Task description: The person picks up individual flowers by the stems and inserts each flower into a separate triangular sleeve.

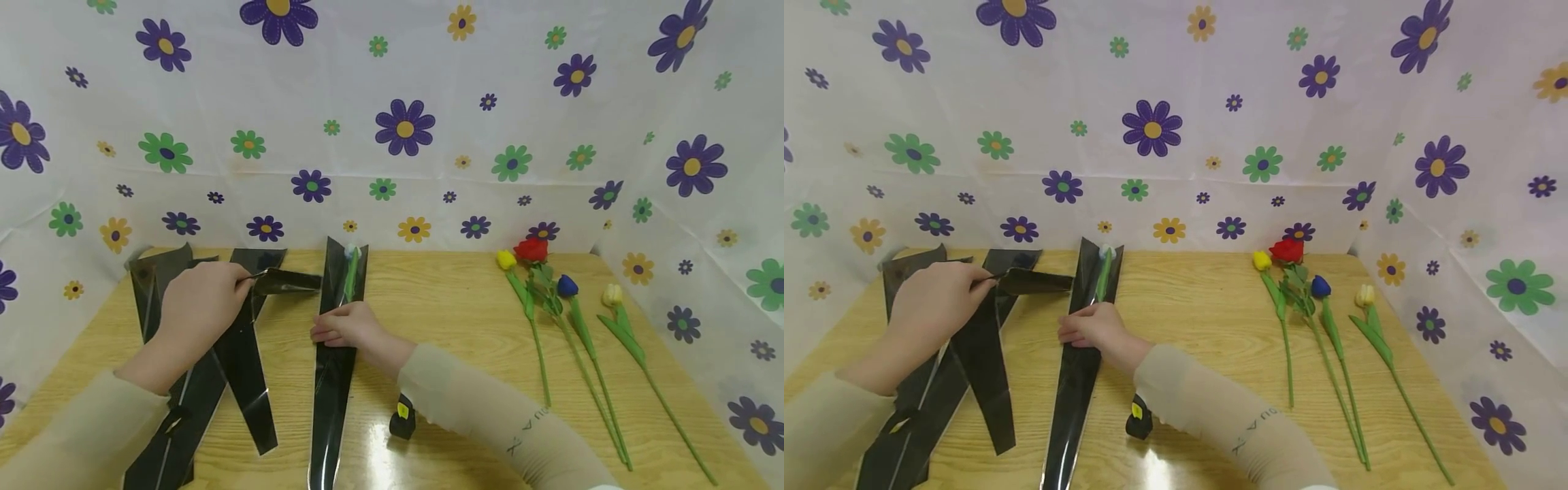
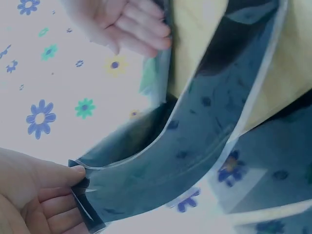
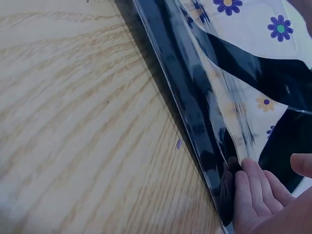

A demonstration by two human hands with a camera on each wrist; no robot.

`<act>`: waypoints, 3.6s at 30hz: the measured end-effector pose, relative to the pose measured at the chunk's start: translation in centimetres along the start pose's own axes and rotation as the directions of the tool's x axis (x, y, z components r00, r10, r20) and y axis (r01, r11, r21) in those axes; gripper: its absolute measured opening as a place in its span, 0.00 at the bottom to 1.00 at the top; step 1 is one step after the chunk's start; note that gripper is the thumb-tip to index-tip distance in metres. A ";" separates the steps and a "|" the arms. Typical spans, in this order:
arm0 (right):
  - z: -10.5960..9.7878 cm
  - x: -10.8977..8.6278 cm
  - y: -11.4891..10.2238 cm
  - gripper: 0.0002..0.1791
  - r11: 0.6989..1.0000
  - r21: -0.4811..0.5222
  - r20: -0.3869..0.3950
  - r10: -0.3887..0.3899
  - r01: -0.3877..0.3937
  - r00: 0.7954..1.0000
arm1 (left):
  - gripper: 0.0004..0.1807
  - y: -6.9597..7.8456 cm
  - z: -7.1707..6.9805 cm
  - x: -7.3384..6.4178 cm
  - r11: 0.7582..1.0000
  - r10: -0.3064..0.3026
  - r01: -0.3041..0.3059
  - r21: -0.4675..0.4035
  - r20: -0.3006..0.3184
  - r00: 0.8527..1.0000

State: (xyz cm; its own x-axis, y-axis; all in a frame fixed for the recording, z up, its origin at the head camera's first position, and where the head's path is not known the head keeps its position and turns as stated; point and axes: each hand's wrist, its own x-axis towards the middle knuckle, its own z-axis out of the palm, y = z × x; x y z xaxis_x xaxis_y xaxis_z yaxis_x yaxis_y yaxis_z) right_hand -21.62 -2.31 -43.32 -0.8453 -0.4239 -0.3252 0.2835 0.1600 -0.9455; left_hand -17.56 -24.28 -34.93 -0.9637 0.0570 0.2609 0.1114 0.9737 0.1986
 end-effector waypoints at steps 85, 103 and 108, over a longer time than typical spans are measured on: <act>-11.8 -5.6 -5.0 0.32 0.969 0.232 -0.121 0.115 -0.085 0.986 | 0.19 4.9 4.0 -0.7 0.896 0.445 -0.442 0.054 -0.114 0.888; -11.7 -8.4 -4.9 0.22 0.991 0.122 -0.133 0.066 -0.050 0.989 | 0.17 6.0 5.0 -0.2 0.885 0.465 -0.462 0.059 -0.077 0.882; -11.8 -8.7 -4.3 0.20 0.991 0.127 -0.163 0.062 -0.041 0.985 | 0.13 6.7 5.2 0.1 0.876 0.483 -0.479 0.056 -0.087 0.872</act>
State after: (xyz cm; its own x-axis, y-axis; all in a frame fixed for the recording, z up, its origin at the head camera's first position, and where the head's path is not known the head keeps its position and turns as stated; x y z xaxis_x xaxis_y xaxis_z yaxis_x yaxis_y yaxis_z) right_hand -20.80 11.19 -36.23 -0.8887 -0.2623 -0.3761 0.3732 0.0627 -0.9256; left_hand -18.12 -16.59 -38.50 -0.7652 0.5004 0.4051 0.5460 0.8378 -0.0037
